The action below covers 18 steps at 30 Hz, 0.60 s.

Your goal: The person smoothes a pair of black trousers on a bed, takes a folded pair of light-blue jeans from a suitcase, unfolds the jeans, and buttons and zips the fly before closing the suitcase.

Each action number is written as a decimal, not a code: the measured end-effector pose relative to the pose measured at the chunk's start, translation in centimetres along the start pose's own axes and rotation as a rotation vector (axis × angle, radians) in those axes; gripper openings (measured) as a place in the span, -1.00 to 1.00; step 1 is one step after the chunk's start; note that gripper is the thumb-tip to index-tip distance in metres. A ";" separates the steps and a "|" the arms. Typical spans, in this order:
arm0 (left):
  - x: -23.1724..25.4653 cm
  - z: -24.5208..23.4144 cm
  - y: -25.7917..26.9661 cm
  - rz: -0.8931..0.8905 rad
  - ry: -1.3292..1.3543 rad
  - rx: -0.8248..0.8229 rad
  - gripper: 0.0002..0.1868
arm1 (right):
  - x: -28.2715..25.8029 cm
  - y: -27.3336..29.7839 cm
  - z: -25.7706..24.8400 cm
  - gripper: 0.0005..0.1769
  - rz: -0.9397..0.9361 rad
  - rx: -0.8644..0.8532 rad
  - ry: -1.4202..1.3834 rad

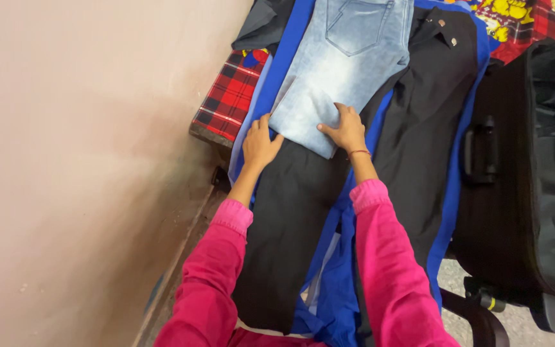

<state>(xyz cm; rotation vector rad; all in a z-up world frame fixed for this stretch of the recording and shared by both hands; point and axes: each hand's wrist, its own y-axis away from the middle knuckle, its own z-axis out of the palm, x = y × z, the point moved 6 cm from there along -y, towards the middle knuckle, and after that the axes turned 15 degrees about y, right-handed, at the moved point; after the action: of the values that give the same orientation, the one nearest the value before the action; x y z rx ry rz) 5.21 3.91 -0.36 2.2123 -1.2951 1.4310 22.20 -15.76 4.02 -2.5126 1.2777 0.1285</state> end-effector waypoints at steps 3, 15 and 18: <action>-2.2 0.5 -1.0 -0.044 0.105 -0.006 -0.47 | -2.6 1.9 -1.4 -0.38 -0.073 0.131 0.107; -3.1 -1.1 -1.4 -0.501 0.957 -0.205 -0.02 | -12.3 18.4 -6.1 -0.39 -0.346 0.348 0.096; -3.9 -1.2 -0.9 -0.463 1.013 -0.276 -0.15 | -12.4 21.8 -5.7 -0.56 -0.363 0.392 -0.056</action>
<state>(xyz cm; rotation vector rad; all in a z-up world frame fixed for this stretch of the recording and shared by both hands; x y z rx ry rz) 4.60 7.31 -2.69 1.1610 -0.5279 1.6598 -2.99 -20.04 6.91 -2.3266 0.7207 -0.1236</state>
